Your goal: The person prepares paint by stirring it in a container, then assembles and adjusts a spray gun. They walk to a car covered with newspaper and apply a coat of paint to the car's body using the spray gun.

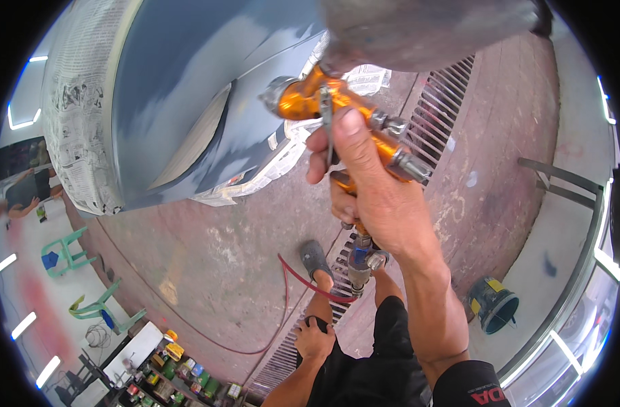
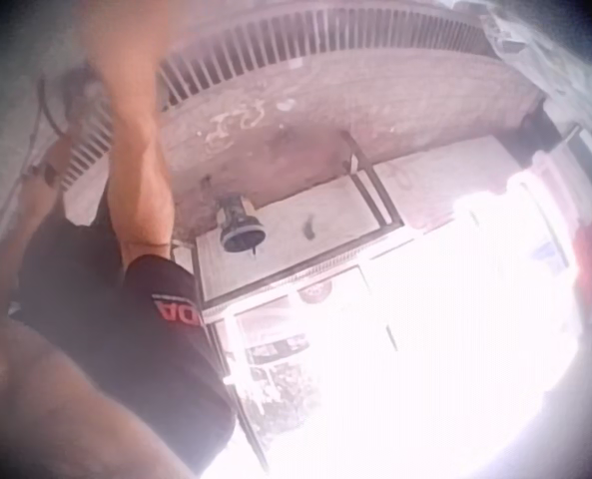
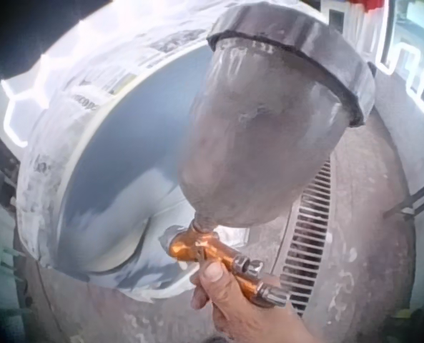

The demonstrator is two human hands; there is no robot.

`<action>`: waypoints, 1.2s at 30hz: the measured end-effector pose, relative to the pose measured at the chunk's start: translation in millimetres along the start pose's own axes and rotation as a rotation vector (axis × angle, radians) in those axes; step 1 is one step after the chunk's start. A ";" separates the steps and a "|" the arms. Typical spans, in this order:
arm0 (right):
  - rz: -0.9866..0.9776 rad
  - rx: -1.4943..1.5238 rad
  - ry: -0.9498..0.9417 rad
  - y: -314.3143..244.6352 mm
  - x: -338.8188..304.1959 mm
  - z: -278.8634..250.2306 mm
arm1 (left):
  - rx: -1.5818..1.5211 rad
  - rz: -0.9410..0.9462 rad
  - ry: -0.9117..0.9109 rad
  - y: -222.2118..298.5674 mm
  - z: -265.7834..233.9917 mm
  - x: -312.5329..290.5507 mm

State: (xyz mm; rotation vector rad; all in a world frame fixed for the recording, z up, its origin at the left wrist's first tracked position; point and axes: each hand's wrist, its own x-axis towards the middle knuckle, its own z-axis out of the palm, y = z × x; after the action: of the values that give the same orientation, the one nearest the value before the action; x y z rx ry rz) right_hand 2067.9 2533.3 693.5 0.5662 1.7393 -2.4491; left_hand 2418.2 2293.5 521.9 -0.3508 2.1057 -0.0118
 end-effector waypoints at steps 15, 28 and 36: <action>-0.030 0.013 0.221 1.8 43.9 -56.5 | 0.034 0.004 0.052 5.3 9.8 1.1; -0.032 -0.016 0.151 7.4 26.7 -23.2 | 0.005 -0.020 0.005 5.8 7.5 0.4; 0.037 -0.050 -0.107 5.6 -3.8 8.8 | -0.003 0.003 0.097 0.2 21.0 -2.8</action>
State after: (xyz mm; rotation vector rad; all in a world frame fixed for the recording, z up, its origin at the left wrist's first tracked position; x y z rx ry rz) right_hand 2070.9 2522.6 692.3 0.4495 1.7271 -2.3579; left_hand 2437.0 2297.2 512.9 -0.3552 2.2022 -0.0241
